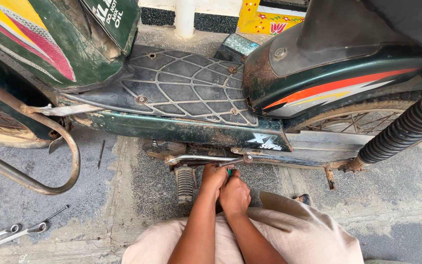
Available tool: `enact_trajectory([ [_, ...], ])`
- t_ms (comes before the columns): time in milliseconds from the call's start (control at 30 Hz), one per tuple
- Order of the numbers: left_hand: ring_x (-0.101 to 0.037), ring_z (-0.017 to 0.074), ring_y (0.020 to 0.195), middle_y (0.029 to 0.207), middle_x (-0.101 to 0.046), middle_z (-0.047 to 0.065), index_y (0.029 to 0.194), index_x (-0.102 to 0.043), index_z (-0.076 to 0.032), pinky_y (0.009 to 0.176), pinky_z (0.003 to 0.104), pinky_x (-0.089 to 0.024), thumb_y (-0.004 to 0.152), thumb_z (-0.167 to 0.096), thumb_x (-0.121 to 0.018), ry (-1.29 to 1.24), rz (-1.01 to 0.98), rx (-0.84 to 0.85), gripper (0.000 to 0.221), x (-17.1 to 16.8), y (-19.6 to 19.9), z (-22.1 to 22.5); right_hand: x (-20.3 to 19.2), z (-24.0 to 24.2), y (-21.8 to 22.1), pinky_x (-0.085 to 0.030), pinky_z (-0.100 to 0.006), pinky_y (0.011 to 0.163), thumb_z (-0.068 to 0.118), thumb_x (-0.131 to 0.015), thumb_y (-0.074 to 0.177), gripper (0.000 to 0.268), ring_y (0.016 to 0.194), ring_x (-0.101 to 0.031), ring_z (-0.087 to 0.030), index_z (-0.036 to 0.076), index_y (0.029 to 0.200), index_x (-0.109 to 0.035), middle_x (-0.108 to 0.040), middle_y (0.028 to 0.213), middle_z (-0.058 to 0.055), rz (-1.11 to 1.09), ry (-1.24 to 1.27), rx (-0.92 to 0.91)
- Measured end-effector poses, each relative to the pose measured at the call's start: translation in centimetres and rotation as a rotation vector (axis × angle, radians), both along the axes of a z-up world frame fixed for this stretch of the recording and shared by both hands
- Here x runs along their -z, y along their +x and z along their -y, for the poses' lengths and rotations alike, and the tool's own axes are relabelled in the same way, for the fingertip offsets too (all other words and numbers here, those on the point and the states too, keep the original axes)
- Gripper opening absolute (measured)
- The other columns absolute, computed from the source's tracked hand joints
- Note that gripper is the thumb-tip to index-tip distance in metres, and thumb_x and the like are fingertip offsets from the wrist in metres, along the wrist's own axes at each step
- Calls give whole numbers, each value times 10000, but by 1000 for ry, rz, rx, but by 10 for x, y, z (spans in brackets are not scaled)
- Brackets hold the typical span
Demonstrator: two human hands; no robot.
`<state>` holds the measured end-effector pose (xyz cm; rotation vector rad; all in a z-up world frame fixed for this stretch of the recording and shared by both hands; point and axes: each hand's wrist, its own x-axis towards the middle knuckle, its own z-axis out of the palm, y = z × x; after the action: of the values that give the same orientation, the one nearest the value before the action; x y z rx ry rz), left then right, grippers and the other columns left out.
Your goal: The person sits on the floor beside a green scooter and uses a green-handled screwdriver to unscrew and tighten screws on the scooter's footrest and side panel area. They pick up screws from the floor, position them, and drive them in by hand with the screwdriver.
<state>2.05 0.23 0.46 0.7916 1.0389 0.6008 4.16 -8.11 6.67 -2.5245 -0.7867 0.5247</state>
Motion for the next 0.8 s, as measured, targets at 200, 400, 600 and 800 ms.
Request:
enact_trajectory([
  [200,-489,122,511,645,-628,35,935,-774,24,460,319,-361,874,-11,-671,53,-30,-11,125,4,2,1,3,-2,1,-511,-543,967,332,-543,949,438,1136,-655,-437,51,1283,-515,-705,1145,-248,4,-6,-27],
  [400,-610,102,638,778,-734,16,943,-768,-18,578,281,-478,874,-11,-553,77,49,-10,226,14,1,3,11,-10,8,-504,-543,1000,368,-543,960,407,1197,-628,-438,72,1238,-567,-680,1207,-246,-38,-76,15],
  [600,-512,105,628,743,-660,18,869,-748,-14,567,281,-384,940,-83,-563,108,63,31,210,27,1,2,-2,-14,10,-488,-563,1026,510,-409,1021,545,1226,-608,-466,68,1181,-684,-668,1245,-267,-184,-96,90],
  [800,-539,106,682,741,-630,4,889,-711,-14,642,276,-440,1053,-338,-539,178,61,24,402,38,0,13,84,-21,51,-517,-564,927,559,-426,1036,658,1072,-667,-481,-11,1049,-756,-701,1048,-306,-110,6,3],
])
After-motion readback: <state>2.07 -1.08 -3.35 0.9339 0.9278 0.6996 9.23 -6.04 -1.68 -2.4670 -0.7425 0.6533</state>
